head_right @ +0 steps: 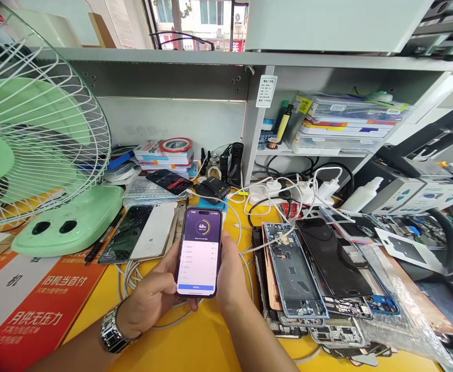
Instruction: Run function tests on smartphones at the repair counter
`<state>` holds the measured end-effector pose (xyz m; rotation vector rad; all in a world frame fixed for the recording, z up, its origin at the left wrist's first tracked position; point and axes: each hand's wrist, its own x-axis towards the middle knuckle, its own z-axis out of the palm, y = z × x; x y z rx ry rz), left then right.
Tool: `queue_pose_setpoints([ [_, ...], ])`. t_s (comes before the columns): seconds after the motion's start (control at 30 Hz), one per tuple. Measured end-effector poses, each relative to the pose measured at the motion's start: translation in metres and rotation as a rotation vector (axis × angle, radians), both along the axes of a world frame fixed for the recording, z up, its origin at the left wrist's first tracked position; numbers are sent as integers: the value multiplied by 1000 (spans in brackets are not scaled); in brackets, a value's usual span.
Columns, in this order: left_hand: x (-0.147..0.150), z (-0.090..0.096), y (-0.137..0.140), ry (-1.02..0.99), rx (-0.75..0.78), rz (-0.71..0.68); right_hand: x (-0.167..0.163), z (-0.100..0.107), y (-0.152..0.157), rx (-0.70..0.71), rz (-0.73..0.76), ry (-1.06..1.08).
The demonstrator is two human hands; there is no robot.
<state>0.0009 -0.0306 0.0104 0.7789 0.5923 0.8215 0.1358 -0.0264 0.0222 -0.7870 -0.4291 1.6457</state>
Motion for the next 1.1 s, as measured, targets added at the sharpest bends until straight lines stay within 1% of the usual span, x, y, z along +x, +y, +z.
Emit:
queue_pose_setpoints([
  [0.1, 0, -1, 0, 3, -9, 4, 0, -3, 0, 22, 45, -5],
  [0.3, 0, 0, 0, 11, -7, 2, 1, -5, 0, 26, 51, -1],
  [0.57, -1, 1, 0, 24, 18, -11, 1, -6, 0, 3, 43, 9],
  [0.7, 0, -1, 0, 28, 29, -11, 1, -7, 0, 17, 13, -3],
  [0.93, -1, -2, 0, -2, 15, -16, 0, -4, 0, 27, 14, -3],
  [1.1, 0, 1, 0, -2, 0, -9, 0, -3, -1, -13, 80, 31],
])
